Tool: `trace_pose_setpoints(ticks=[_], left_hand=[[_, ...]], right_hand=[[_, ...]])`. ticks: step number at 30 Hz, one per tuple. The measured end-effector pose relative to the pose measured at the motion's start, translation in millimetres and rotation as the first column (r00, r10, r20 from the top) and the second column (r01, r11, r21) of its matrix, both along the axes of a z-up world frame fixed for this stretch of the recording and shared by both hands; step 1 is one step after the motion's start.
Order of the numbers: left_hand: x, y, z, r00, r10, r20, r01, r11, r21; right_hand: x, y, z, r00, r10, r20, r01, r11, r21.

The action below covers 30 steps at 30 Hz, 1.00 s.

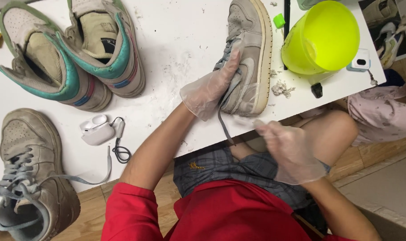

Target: Scrubbing the sole of a sneaker with a toothbrush and cleaning paste to remove dirt and stains.

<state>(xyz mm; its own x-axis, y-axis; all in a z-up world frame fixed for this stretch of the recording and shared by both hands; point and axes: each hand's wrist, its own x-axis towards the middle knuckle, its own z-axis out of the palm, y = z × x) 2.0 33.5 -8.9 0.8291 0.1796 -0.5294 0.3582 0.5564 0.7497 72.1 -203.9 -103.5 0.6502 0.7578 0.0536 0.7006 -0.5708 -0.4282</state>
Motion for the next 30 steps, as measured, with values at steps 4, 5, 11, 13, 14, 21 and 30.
trace_pose_setpoints(ticks=[4,5,11,13,14,21,30], left_hand=[[-6,-11,18,0.997,0.076,-0.021,-0.071,0.984,0.164],[-5,-10,17,0.997,0.073,-0.014,-0.070,0.984,0.165],[-1,-6,9,0.999,0.047,0.014,-0.049,0.984,0.173],[-1,-3,4,0.999,0.050,0.019,-0.053,0.984,0.167],[-1,-3,2,0.998,0.052,0.026,-0.056,0.985,0.164],[7,10,-33,0.999,-0.016,-0.044,0.008,0.983,-0.181],[10,10,-51,0.970,-0.022,0.244,0.050,0.993,-0.109]], right_hand=[[9,0,13,0.983,0.121,0.137,-0.126,0.992,0.029],[9,-1,8,0.975,0.152,0.161,-0.169,0.981,0.097],[-15,44,73,0.669,0.488,0.560,-0.601,0.799,0.021],[9,7,24,0.716,0.378,0.587,-0.451,0.892,-0.024],[22,-12,0,0.739,0.259,0.622,-0.285,0.957,-0.060],[8,7,-13,0.625,0.236,0.744,-0.321,0.946,-0.030],[6,9,-14,0.647,0.198,0.737,-0.322,0.946,0.029]])
